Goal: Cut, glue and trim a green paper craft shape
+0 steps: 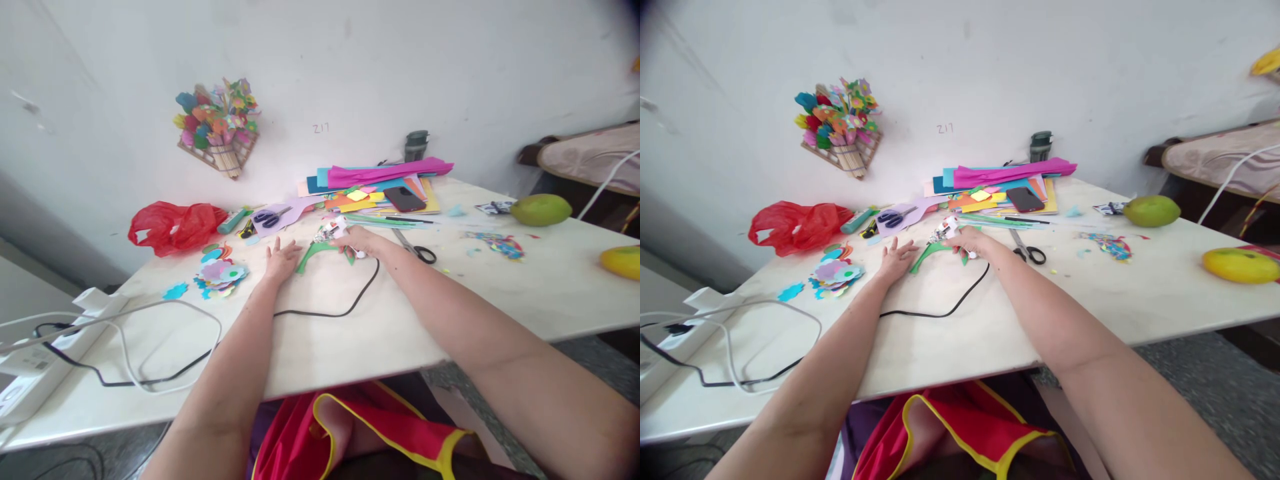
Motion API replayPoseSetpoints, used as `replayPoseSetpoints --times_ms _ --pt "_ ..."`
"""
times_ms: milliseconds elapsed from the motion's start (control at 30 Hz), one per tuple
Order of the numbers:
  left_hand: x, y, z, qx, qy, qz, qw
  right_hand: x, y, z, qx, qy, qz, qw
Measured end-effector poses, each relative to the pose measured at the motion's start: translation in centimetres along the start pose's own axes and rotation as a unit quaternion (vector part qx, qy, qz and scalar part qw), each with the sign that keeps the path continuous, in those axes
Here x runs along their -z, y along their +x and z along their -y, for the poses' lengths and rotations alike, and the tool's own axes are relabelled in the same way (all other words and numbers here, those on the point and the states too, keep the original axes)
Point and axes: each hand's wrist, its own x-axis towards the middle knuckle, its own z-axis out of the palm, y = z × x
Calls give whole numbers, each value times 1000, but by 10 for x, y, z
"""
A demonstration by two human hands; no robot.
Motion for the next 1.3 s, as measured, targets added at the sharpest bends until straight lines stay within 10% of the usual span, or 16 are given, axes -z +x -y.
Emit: replayPoseSetpoints --times_ms 1300 --pt "-1 2 1 8 -24 33 999 -18 -4 18 -26 -98 -26 995"
